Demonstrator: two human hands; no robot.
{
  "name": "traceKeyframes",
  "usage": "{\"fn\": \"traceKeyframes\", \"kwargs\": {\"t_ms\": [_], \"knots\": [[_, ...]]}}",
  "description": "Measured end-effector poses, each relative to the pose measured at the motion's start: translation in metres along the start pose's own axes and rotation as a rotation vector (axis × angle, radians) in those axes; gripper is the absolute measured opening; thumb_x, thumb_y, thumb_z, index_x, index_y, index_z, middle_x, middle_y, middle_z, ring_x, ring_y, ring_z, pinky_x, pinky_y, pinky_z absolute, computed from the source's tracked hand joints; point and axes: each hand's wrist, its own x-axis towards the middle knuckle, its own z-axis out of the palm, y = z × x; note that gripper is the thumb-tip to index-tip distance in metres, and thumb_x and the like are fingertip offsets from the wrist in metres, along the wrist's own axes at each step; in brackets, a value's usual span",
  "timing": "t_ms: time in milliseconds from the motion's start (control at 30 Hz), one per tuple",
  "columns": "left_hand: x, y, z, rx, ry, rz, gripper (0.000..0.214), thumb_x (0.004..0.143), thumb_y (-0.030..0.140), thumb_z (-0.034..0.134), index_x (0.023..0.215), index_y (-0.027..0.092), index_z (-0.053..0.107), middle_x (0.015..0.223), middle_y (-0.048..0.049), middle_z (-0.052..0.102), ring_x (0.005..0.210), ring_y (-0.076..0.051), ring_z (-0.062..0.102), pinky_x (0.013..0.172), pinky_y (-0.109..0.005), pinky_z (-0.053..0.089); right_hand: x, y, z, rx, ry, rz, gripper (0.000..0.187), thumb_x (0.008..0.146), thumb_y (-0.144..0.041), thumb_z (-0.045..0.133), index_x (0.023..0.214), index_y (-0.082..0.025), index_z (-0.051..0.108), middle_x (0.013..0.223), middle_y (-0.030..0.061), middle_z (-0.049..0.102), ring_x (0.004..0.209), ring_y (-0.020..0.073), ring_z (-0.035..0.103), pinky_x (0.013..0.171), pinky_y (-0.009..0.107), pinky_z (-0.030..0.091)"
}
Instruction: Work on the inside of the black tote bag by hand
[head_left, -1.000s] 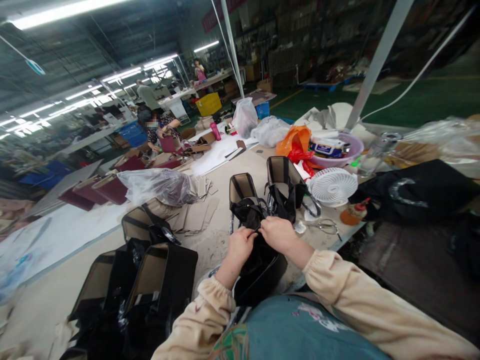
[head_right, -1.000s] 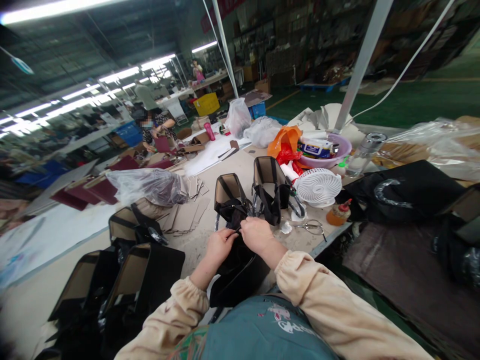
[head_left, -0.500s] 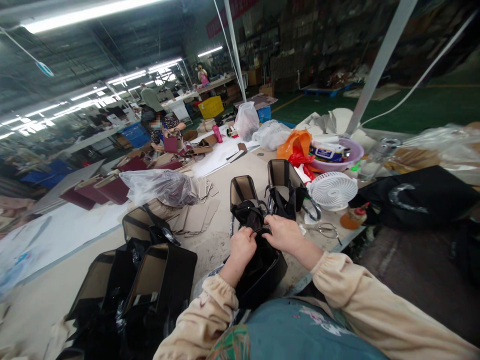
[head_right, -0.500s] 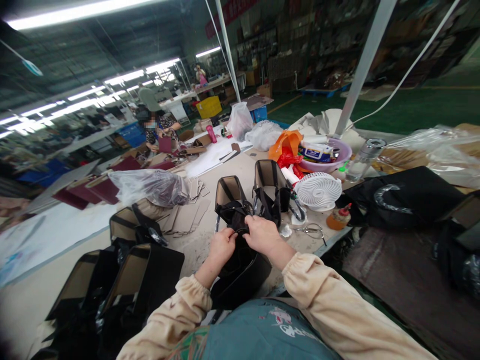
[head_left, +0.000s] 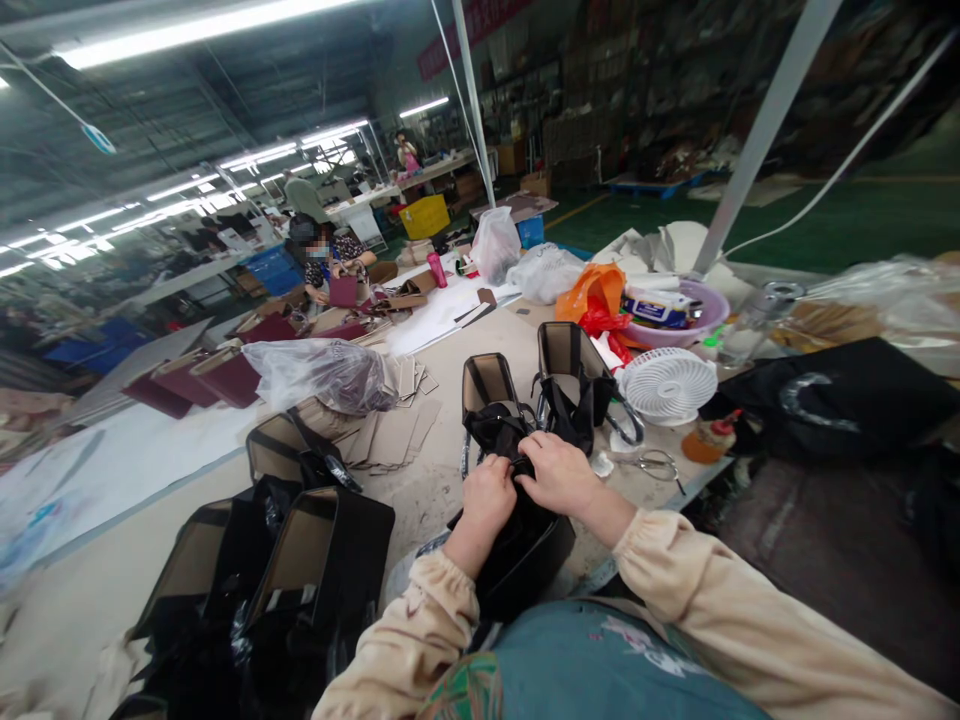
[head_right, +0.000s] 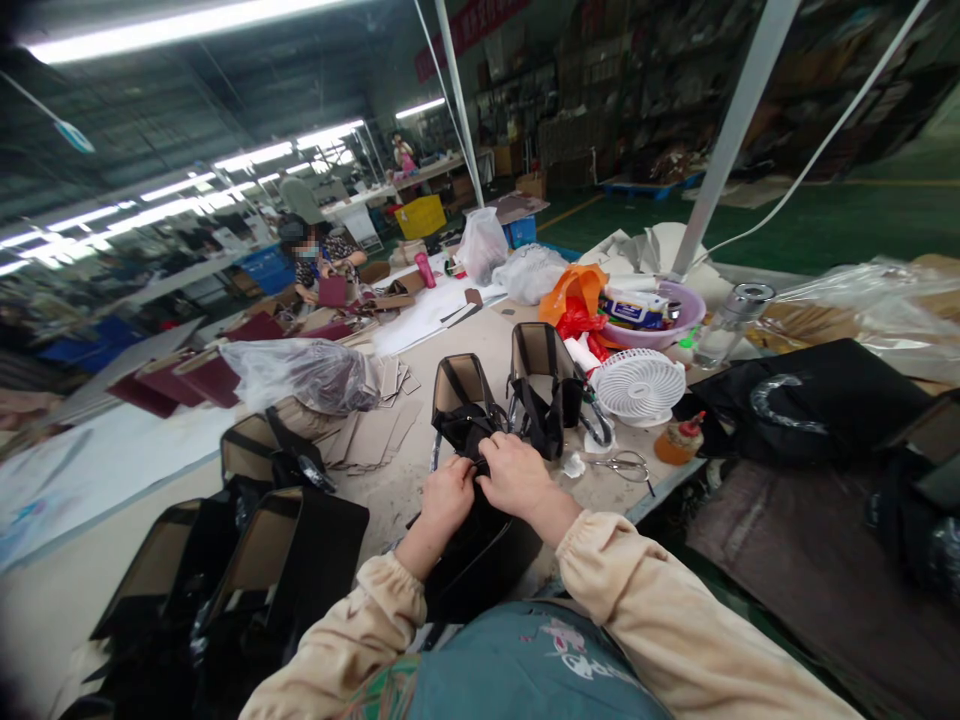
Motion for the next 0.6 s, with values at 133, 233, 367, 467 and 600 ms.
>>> {"fn": "traceKeyframes", "kwargs": {"t_ms": [133,233,367,467,600], "knots": [[0.001,0.003,-0.001,-0.008,0.001,-0.020,0.019,0.088,0.024,0.040,0.085,0.022,0.059,0.089,-0.0014,0.060,0.080,-0.014,0.056,0.067,-0.024,0.038,-0.003,0.000,-0.002,-0.042,0.020,-0.030,0.023,0.074,-0.038,0.059,0.084,-0.017,0.061,0.097,0.0089,0.055,0.097,0.0222,0.047,0.086,0.033,0.036],[0.000,0.003,-0.002,-0.020,-0.010,-0.024,0.018,0.088,0.024,0.040,0.086,0.021,0.058,0.089,-0.0024,0.060,0.082,-0.015,0.056,0.068,-0.024,0.038,-0.005,0.001,0.000,-0.063,0.046,-0.044,0.022,0.075,-0.038,0.059,0.077,-0.017,0.064,0.096,0.0085,0.057,0.099,0.0228,0.046,0.091,0.036,0.032],[-0.002,0.001,-0.003,-0.035,-0.020,-0.016,0.019,0.090,0.025,0.039,0.089,0.021,0.057,0.091,-0.0035,0.060,0.084,-0.016,0.057,0.070,-0.025,0.040,-0.004,0.002,0.005,-0.097,0.024,-0.036,0.020,0.083,-0.030,0.050,0.078,-0.017,0.065,0.090,0.0071,0.059,0.093,0.0201,0.050,0.086,0.032,0.036],[-0.003,0.000,-0.004,-0.038,-0.022,-0.018,0.020,0.091,0.027,0.038,0.091,0.021,0.057,0.092,-0.0035,0.060,0.085,-0.016,0.057,0.071,-0.025,0.040,-0.003,0.002,0.009,-0.107,0.012,0.005,0.023,0.088,-0.030,0.044,0.082,-0.017,0.062,0.089,0.0071,0.060,0.087,0.0177,0.053,0.076,0.027,0.040],[-0.003,0.000,-0.004,-0.039,-0.019,-0.003,0.019,0.090,0.027,0.039,0.090,0.022,0.057,0.092,-0.0029,0.059,0.083,-0.016,0.057,0.070,-0.025,0.040,-0.003,0.001,0.011,-0.143,0.029,0.032,0.022,0.088,-0.030,0.043,0.083,-0.017,0.060,0.089,0.0065,0.059,0.083,0.0174,0.056,0.068,0.025,0.040]]}}
